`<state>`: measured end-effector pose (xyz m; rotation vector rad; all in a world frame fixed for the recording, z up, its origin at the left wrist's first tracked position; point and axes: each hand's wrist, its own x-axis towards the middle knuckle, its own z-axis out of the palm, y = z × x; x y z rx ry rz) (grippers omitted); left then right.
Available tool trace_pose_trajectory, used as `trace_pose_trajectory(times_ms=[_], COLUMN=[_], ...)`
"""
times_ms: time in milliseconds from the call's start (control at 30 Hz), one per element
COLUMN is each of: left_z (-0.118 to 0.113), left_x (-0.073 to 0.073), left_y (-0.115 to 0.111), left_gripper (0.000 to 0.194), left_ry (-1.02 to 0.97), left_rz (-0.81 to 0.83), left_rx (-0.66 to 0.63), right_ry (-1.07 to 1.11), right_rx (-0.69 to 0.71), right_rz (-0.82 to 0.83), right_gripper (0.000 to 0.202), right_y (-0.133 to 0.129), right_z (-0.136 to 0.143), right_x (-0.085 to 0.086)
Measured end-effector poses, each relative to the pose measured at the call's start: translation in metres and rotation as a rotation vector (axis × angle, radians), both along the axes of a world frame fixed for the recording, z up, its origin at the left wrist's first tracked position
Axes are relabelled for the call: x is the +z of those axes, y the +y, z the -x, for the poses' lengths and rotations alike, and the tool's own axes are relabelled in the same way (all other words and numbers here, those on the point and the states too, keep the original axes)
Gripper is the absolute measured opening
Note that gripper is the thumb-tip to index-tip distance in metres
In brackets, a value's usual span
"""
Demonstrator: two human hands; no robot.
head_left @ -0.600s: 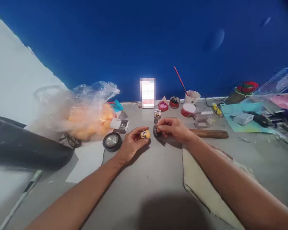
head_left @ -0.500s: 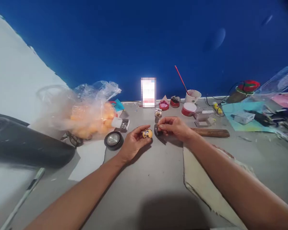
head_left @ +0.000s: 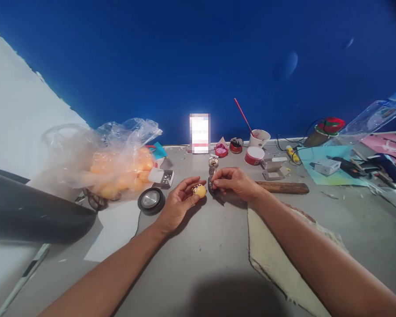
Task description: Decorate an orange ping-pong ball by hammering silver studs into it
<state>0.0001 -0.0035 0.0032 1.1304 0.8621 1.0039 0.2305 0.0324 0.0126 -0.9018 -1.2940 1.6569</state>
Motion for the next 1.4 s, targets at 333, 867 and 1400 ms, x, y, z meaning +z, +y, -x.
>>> trace_pose_trajectory(times_ms=[333,867,1400], left_z=[0.0013,0.0012,-0.0033], left_x=[-0.0002,0.0013,0.0029], left_y=[-0.0003,-0.0018,-0.0085], left_gripper=[0.057,0.044,0.034], left_ry=[-0.029,0.035,0.324], left_rz=[0.067,0.030,-0.310], left_rx=[0.026,0.055,0.162], right_ry=[-0.008,-0.085,-0.080], right_rx=[0.009,0.013,0.026], right_rz=[-0.005,-0.037,-0.025], right_gripper=[0.027,0.025,0.028], right_y=[-0.0016,-0.0043,-0.0041], right_z=[-0.0002,0.0012,0.0010], right_x=[-0.0003,0.0039,0.0027])
